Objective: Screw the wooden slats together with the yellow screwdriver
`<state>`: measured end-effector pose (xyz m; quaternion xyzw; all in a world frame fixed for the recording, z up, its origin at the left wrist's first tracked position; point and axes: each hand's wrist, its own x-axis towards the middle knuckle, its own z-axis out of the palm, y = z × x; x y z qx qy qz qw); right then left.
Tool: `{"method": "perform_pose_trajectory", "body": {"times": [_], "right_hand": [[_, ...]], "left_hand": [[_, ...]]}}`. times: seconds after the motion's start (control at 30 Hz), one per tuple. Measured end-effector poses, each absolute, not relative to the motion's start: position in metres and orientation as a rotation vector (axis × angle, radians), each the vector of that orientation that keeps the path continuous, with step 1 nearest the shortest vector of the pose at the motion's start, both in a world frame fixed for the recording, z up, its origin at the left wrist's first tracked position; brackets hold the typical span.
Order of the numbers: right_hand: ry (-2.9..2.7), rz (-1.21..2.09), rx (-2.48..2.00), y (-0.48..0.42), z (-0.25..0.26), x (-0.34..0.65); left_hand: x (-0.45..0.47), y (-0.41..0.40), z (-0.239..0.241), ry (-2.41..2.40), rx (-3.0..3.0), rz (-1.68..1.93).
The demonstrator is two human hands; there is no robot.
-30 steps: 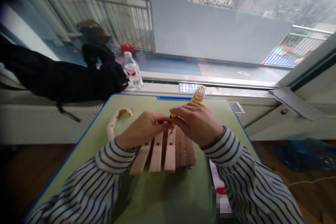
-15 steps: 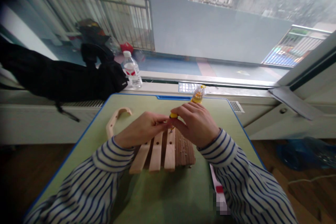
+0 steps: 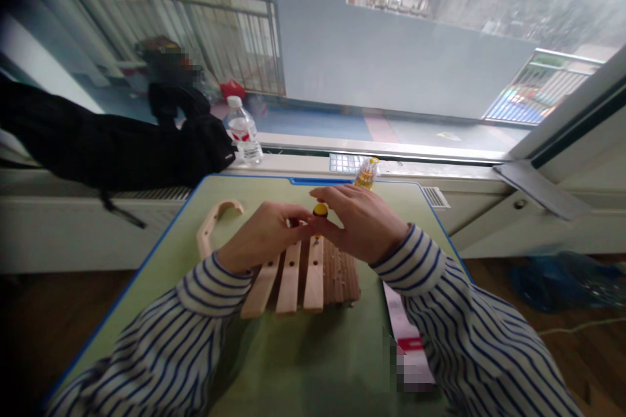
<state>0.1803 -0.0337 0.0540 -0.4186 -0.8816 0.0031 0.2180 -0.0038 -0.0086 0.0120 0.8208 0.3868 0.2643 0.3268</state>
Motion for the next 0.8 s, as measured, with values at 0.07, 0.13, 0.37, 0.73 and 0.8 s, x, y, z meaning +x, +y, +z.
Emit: {"method": "perform_pose_trajectory", "body": {"times": [0.07, 0.13, 0.37, 0.73, 0.8], "right_hand": [[-2.525, 0.061, -1.108, -0.033, 0.062, 0.181], [-2.632, 0.094, -1.042, -0.032, 0.068, 0.182], [-2.683, 0.050, -1.039, -0.029, 0.070, 0.181], [-2.599, -0.048, -1.055, -0.027, 0.057, 0.182], [-2.592, -0.044, -1.058, -0.027, 0.056, 0.183]], "left_hand": [[-0.004, -0.008, 0.011, 1.011, 2.152, 0.689], [-0.004, -0.008, 0.011, 0.993, 2.149, 0.698], [-0.004, -0.007, 0.009, 0.958, 2.142, 0.689], [-0.005, -0.005, 0.006, 0.901, 2.163, 0.680], [-0.005, -0.005, 0.007, 0.891, 2.169, 0.679]]}}
